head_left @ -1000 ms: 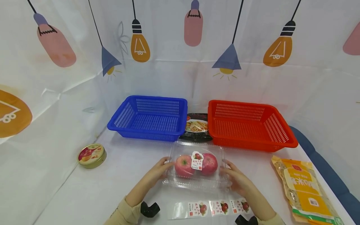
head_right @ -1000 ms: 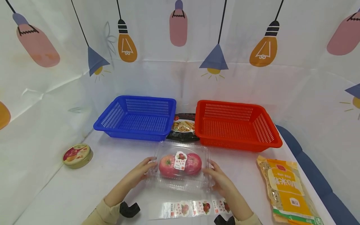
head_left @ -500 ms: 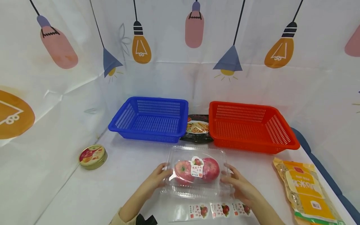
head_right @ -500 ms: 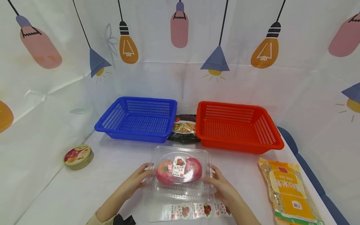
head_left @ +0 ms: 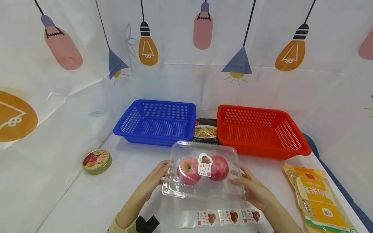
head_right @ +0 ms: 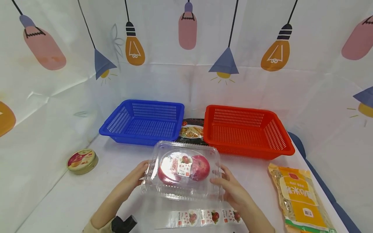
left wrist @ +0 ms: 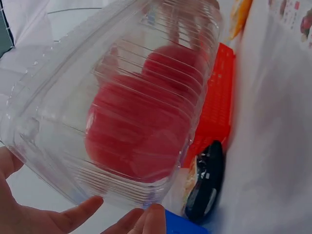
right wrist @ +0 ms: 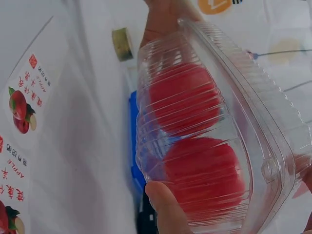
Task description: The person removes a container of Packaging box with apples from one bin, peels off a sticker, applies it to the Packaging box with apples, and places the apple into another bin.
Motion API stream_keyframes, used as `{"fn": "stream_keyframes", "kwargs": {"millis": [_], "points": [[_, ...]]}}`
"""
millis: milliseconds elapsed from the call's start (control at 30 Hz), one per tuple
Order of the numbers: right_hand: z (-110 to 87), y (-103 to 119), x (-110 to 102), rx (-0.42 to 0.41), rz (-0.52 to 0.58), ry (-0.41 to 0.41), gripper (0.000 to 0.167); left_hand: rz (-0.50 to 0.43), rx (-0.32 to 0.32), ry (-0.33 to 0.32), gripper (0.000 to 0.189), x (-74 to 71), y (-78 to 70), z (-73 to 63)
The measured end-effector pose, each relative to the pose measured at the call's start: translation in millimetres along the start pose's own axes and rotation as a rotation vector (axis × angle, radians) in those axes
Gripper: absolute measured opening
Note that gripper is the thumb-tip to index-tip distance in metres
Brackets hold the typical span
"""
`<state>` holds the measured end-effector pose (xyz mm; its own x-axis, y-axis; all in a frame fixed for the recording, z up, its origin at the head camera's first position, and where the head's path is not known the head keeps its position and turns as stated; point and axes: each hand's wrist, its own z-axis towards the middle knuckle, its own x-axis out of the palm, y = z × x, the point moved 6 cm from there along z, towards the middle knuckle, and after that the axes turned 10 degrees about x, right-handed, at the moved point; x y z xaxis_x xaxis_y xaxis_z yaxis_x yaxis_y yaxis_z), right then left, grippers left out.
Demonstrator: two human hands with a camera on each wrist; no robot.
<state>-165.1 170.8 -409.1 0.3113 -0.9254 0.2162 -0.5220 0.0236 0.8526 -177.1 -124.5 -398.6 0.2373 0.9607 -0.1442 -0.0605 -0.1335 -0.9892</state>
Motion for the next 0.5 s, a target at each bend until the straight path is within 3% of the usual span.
{"fn": "stream_keyframes", "kwargs": {"millis": [300,500], "points": [[9.2,21,10,0.009,0.093,-0.021,0.054,-0.034,0.052,-0.1,0.05,-25.4,-6.7,6.2],[12.5,41,23,-0.015,0.145,0.015,0.054,-0.071,0.026,-0.213,0.056,-63.1,1.8,19.7]]}}
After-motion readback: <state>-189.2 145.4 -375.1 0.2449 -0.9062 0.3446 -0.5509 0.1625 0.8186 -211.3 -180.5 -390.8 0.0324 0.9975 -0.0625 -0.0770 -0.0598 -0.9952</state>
